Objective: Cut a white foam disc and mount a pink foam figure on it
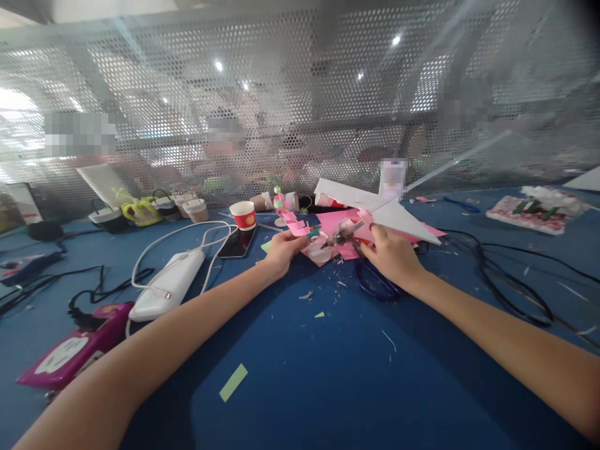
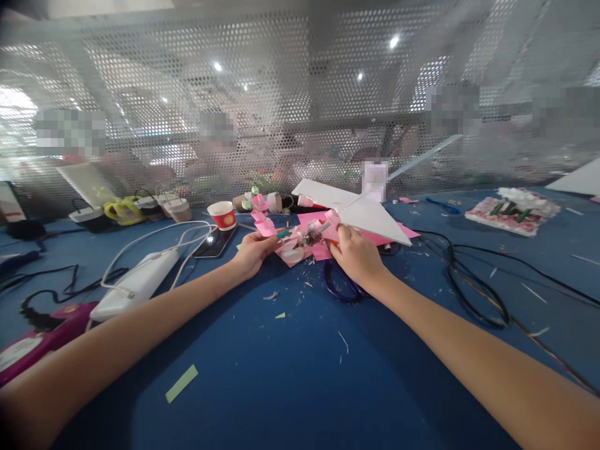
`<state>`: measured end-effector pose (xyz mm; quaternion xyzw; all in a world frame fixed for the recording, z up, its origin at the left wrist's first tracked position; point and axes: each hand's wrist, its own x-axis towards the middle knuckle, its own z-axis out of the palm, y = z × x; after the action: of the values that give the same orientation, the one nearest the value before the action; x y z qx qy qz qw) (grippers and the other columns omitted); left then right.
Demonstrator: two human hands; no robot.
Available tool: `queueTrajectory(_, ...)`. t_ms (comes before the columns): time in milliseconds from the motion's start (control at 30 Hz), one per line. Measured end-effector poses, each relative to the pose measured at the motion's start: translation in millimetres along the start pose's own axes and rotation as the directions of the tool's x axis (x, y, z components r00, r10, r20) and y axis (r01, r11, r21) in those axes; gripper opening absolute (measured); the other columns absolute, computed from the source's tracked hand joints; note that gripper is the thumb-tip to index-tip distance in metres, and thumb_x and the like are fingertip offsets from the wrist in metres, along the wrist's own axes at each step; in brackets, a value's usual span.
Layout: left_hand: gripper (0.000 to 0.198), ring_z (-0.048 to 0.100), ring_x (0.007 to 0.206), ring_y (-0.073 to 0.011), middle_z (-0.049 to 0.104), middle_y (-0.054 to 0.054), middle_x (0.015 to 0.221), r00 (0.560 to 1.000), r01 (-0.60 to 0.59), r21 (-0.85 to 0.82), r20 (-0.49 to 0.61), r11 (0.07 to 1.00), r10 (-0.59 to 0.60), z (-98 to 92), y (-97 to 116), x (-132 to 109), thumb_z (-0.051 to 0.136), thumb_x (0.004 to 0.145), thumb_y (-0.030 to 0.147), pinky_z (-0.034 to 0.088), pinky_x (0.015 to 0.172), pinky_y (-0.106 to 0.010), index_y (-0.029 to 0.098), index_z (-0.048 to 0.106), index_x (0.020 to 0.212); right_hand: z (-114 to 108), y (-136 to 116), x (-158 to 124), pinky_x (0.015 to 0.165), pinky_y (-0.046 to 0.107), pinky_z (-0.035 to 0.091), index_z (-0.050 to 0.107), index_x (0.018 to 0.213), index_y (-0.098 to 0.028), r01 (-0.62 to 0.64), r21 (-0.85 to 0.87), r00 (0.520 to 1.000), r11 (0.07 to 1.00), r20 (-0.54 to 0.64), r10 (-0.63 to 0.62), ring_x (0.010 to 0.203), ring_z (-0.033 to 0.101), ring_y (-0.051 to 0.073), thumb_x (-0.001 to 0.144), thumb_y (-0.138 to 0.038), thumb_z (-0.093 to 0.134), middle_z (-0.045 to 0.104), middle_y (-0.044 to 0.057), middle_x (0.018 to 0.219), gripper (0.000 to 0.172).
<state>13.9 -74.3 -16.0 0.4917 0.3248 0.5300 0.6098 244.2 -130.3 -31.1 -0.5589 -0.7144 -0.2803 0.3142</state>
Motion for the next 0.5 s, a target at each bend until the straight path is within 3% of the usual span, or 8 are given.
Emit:
queueTrajectory(300, 0.013, 0.068, 0.076, -0.0179, 0.073, -0.009, 0.091, 0.999, 0.035, -0.016, 0.017, 0.999, -0.035, 1.4, 1.7, -1.6, 0.076, 0.064, 0.012, 0.052, 0.076, -0.032, 0.014, 0.073, 0.077, -0.1, -1.4, 0.2, 0.053, 0.030, 0.036, 0.054, 0.096, -0.009, 0.031, -0.061, 0.998, 0.998, 0.061, -0.027, 0.071, 0.057, 0.024, 0.090, -0.030, 0.038, 0.061, 0.015, 0.076, 0.028)
queueTrajectory(500, 0.017, 0.068, 0.080, -0.0196, 0.073, -0.008, 0.083, 0.998, 0.058, -0.024, -0.007, 0.998, -0.058, 3.2, 4.0, -3.2, 0.078, 0.062, 0.012, 0.052, 0.077, -0.032, 0.012, 0.072, 0.078, -1.2, -3.1, 1.3, 0.053, 0.031, 0.037, 0.054, 0.097, -0.008, 0.024, -0.067, 0.995, 0.997, 0.094, -0.018, 0.072, 0.058, 0.025, 0.089, -0.029, 0.038, 0.061, 0.016, 0.077, 0.028)
